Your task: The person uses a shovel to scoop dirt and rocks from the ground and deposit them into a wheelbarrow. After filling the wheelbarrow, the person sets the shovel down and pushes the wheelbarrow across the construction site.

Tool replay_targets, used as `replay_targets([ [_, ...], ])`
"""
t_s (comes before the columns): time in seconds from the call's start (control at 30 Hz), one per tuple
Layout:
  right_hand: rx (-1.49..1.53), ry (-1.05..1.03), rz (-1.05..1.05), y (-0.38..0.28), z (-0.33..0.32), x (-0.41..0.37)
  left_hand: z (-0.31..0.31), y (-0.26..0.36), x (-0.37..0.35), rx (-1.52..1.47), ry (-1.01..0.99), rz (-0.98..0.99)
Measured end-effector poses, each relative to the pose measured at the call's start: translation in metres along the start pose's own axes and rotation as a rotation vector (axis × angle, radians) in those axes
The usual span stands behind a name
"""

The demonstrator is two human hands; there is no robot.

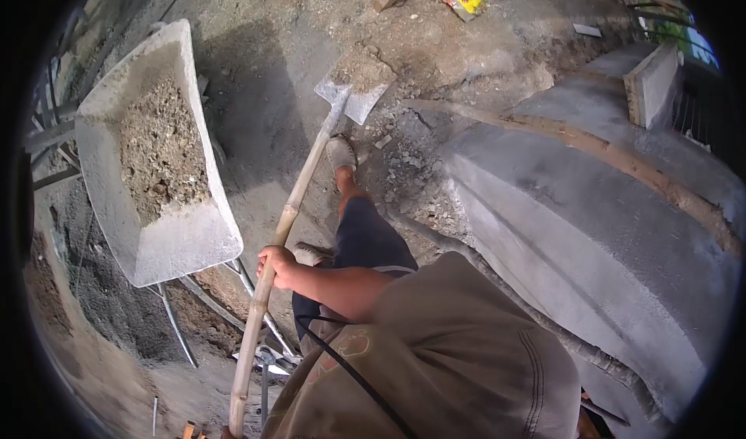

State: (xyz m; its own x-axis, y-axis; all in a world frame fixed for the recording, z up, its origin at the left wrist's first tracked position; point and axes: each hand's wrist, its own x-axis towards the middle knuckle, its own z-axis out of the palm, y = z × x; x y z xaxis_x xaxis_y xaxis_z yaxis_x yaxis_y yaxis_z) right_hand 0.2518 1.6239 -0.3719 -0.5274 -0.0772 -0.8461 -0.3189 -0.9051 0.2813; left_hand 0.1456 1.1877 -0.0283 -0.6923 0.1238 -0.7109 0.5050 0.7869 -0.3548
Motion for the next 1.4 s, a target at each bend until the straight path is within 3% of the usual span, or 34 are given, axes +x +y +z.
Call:
replay_targets([
  [0.13, -0.018, 0.092, -0.048, -0.051, 0.022, -0.001, -0.035, 0.109, 0.034, 0.06, 0.18, 0.057],
  [0.2, 0.023, 0.065, -0.131, -0.169, 0.011, 0.024, -0.069, 0.179, 0.055, 0.102, 0.257, 0.067],
  [0.23, -0.057, 0.182, -0.152, -0.245, 0.009, 0.034, -0.069, 0.24, 0.081, 0.09, 0.265, 0.143],
  [0.3, -0.233, 0.293, -0.198, -0.301, -0.014, 0.046, -0.067, 0.294, 0.093, 0.096, 0.064, 0.12],
  [0.33, -0.223, 0.232, -0.242, -0.323, -0.012, 0.046, -0.073, 0.316, 0.089, 0.077, -0.01, 0.081],
  [0.5, -0.218, 0.244, -0.246, -0.325, -0.029, 0.038, -0.022, 0.311, 0.1, -0.024, 0.135, 0.229],
  [0.57, -0.228, 0.327, -0.311, -0.315, -0.047, 0.048, -0.001, 0.296, 0.105, -0.05, 0.131, 0.25],
  [0.63, -0.282, 0.278, -0.275, -0.306, -0.045, 0.042, 0.012, 0.293, 0.1, -0.087, 0.124, 0.282],
  [0.7, -0.333, 0.323, -0.29, -0.274, -0.077, 0.024, 0.051, 0.265, 0.077, -0.162, 0.029, 0.265],
  [0.77, -0.345, 0.372, -0.311, -0.233, -0.097, 0.028, 0.097, 0.226, 0.07, -0.2, 0.07, 0.286],
  [0.83, -0.304, 0.407, -0.219, -0.19, -0.104, 0.035, 0.092, 0.192, 0.057, -0.177, 0.086, 0.268],
  [0.93, -0.199, 0.279, -0.185, -0.127, -0.088, 0.032, 0.065, 0.14, 0.039, -0.043, 0.08, 0.196],
  [0.97, -0.171, 0.364, -0.178, -0.112, -0.071, 0.025, 0.045, 0.134, 0.032, -0.004, 0.077, 0.176],
  [1.03, -0.148, 0.405, -0.16, -0.103, -0.051, 0.02, -0.017, 0.144, 0.025, 0.07, -0.241, 0.024],
  [1.07, -0.155, 0.383, -0.149, -0.119, -0.046, 0.024, -0.036, 0.158, 0.03, 0.101, -0.395, -0.053],
  [1.1, -0.162, 0.369, -0.133, -0.135, -0.048, 0.027, -0.031, 0.178, 0.036, 0.072, -0.231, 0.014],
  [1.17, -0.258, 0.367, -0.144, -0.244, -0.046, 0.036, -0.033, 0.253, 0.055, -0.003, 0.008, 0.141],
  [1.2, -0.237, 0.366, -0.085, -0.312, -0.03, 0.019, -0.05, 0.304, 0.065, 0.013, -0.049, 0.165],
  [1.27, -0.349, 0.424, -0.285, -0.37, -0.03, 0.01, -0.064, 0.364, 0.08, -0.032, -0.208, 0.216],
  [1.3, -0.403, 0.352, -0.357, -0.4, -0.04, 0.009, -0.064, 0.389, 0.084, -0.067, -0.225, 0.267],
  [1.4, -0.375, 0.41, -0.419, -0.463, -0.037, 0.003, -0.037, 0.436, 0.11, -0.129, -0.138, 0.437],
])
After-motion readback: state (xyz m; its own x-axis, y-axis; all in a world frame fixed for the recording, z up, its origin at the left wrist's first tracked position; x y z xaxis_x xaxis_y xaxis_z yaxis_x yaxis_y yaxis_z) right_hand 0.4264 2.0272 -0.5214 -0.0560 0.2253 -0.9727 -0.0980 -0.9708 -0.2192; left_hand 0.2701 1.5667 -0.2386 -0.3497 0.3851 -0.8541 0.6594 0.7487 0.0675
